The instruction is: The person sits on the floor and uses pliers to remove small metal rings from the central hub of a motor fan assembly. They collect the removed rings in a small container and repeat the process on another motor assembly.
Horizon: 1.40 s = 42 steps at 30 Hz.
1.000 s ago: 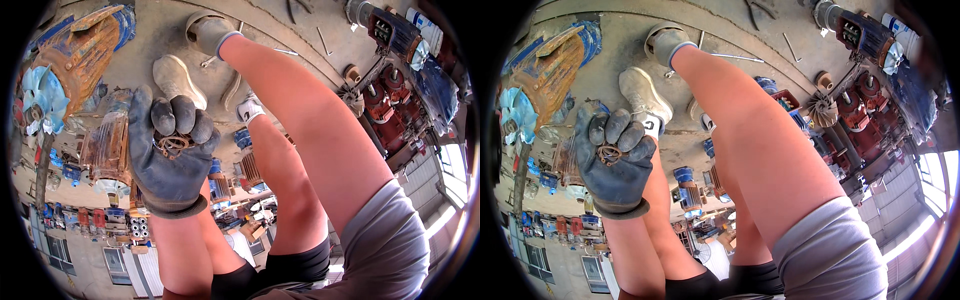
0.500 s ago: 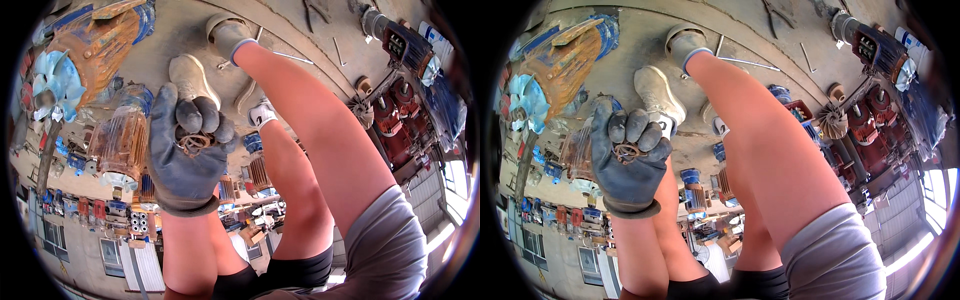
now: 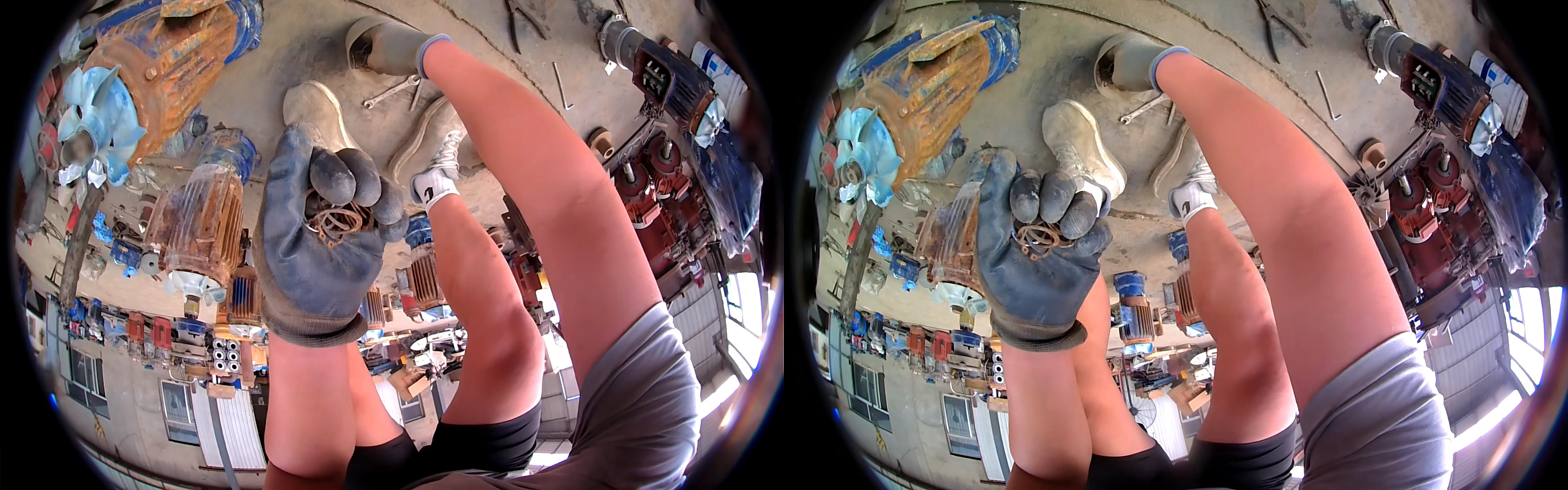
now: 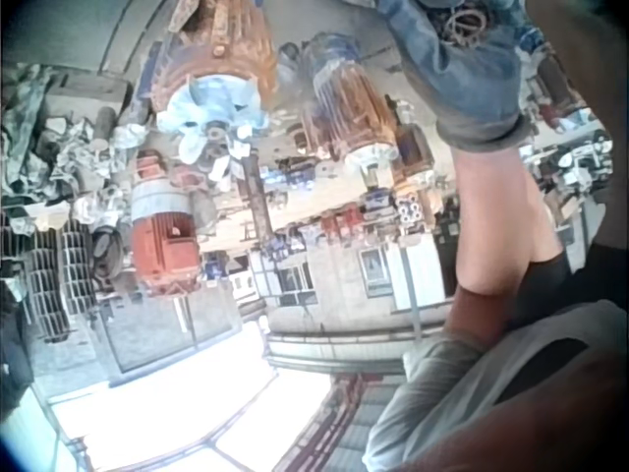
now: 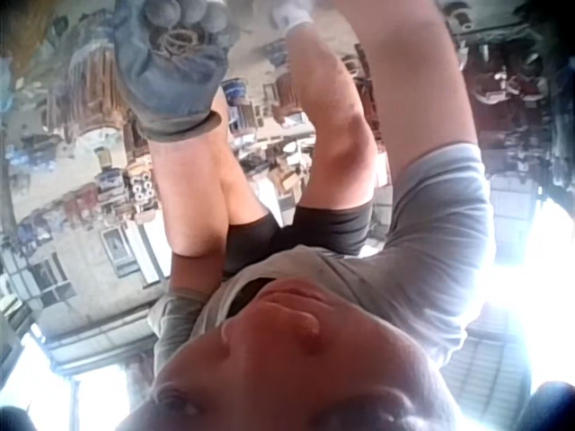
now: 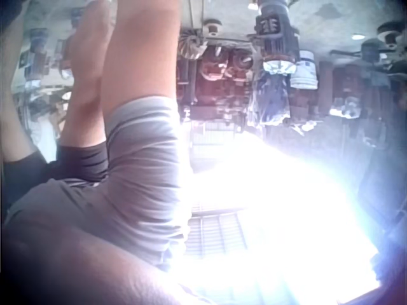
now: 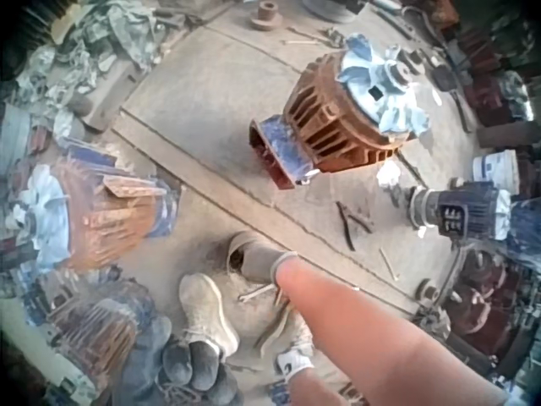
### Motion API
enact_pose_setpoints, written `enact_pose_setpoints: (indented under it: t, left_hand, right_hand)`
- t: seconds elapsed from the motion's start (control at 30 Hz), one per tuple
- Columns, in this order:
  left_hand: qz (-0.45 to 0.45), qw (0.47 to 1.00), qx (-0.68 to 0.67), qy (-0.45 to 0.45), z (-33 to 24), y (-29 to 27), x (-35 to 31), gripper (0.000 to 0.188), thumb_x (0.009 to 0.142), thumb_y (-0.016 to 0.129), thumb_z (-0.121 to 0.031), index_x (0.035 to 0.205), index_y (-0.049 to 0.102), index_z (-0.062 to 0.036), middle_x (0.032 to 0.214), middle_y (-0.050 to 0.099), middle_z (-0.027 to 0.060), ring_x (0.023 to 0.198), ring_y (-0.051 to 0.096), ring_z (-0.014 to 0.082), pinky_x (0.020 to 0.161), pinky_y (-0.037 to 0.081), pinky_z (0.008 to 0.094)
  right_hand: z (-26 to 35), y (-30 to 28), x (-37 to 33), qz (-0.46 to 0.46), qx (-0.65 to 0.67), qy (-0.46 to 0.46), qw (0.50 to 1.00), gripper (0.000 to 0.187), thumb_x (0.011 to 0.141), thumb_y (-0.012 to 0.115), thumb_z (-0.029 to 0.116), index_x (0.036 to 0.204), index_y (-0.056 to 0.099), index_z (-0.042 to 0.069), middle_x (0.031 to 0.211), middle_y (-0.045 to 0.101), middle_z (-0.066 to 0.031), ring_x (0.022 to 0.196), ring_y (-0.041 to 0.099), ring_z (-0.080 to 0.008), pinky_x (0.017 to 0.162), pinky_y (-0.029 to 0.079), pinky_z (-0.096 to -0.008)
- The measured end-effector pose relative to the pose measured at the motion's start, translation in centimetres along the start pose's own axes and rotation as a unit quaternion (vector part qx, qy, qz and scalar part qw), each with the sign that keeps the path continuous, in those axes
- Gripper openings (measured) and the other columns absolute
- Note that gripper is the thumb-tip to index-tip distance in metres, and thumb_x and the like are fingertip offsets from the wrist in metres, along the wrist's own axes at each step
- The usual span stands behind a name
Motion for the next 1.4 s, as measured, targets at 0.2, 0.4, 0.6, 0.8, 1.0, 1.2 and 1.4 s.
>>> enact_pose_setpoints:
  t: [0.2, 0.4, 0.6, 0.8, 1.0, 1.2, 1.4]
  left_hand:
    - [-0.022, 0.999, -0.033, -0.001, 0.4, 0.0, 0.1, 0.048, 0.114, 0.04, -0.044, 0.085, 0.063, -0.0123, 0.088, 0.063, 0.0076, 0.08, 0.061, 0.0265, 0.07, 0.048, 0.0403]
    - [-0.021, 1.0, -0.011, 0.001, 0.1, -0.2, -0.2, 0.049, 0.114, 0.04, -0.045, 0.087, 0.064, -0.0117, 0.09, 0.059, 0.0067, 0.082, 0.058, 0.0257, 0.07, 0.048, 0.0385]
    - [-0.009, 1.0, 0.002, -0.003, 0.2, -0.3, -0.3, 0.052, 0.115, 0.037, -0.047, 0.087, 0.064, -0.0111, 0.092, 0.057, 0.0068, 0.084, 0.056, 0.0251, 0.07, 0.048, 0.0371]
    - [-0.025, 1.0, -0.007, -0.003, 0.1, -0.3, -0.2, 0.054, 0.115, 0.036, -0.047, 0.086, 0.063, -0.0105, 0.09, 0.055, 0.0068, 0.083, 0.056, 0.0246, 0.07, 0.049, 0.0374]
    - [-0.024, 1.0, -0.011, -0.012, 0.3, -0.4, -0.2, 0.054, 0.115, 0.036, -0.047, 0.085, 0.062, -0.011, 0.09, 0.056, 0.0062, 0.082, 0.056, 0.0237, 0.069, 0.049, 0.0376]
    - [-0.043, 0.999, -0.002, -0.019, 0.3, -0.3, -0.1, 0.054, 0.115, 0.036, -0.048, 0.084, 0.063, -0.0123, 0.089, 0.057, 0.0051, 0.082, 0.057, 0.0232, 0.07, 0.05, 0.0372]
    - [-0.042, 0.999, 0.001, -0.016, 0.3, -0.4, -0.3, 0.054, 0.115, 0.036, -0.048, 0.084, 0.063, -0.0125, 0.089, 0.057, 0.0052, 0.083, 0.059, 0.0232, 0.068, 0.051, 0.0371]
  right_hand:
    - [-0.6, 1.0, 0.4, 0.003, 0.014, -0.023, 1.0, 0.054, 0.087, 0.068, 0.028, 0.133, 0.067, 0.0, 0.126, 0.072, -0.023, 0.114, 0.069, -0.0367, 0.1, 0.054, -0.0431]
    - [2.0, 0.8, -1.2, 0.02, 0.009, -0.043, 0.999, 0.076, 0.079, 0.08, 0.034, 0.139, 0.057, -0.007, 0.125, 0.07, -0.0275, 0.115, 0.069, -0.0387, 0.099, 0.055, -0.0429]
    - [0.9, 3.1, 0.2, -0.025, -0.078, -0.05, 0.995, 0.072, 0.075, 0.086, 0.027, 0.131, 0.057, -0.008, 0.116, 0.074, -0.0239, 0.11, 0.07, -0.0397, 0.095, 0.056, -0.0457]
    - [-0.2, 2.7, 1.0, -0.053, -0.039, 0.024, 0.998, 0.057, 0.081, 0.075, 0.016, 0.131, 0.059, -0.005, 0.114, 0.074, -0.0254, 0.108, 0.071, -0.0388, 0.093, 0.057, -0.0472]
    - [0.6, 1.3, -0.7, -0.07, 0.003, -0.014, 0.997, 0.068, 0.082, 0.077, 0.02, 0.144, 0.055, 0.001, 0.122, 0.072, -0.0241, 0.113, 0.069, -0.0403, 0.098, 0.055, -0.0471]
    - [-0.9, 2.1, -0.5, -0.094, 0.051, -0.022, 0.994, 0.078, 0.079, 0.085, 0.037, 0.147, 0.058, 0.01, 0.128, 0.071, -0.0182, 0.119, 0.067, -0.0375, 0.102, 0.053, -0.0459]
    - [0.5, 1.4, -2.5, -0.091, 0.094, -0.041, 0.991, 0.074, 0.083, 0.082, 0.047, 0.141, 0.062, 0.006, 0.13, 0.07, -0.0192, 0.121, 0.066, -0.0372, 0.104, 0.052, -0.0435]
Point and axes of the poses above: each hand's wrist, its own x-axis towards the middle knuckle, its own y-axis out of the palm, z = x × y, the point moved 6 cm from there along x, towards the middle knuckle
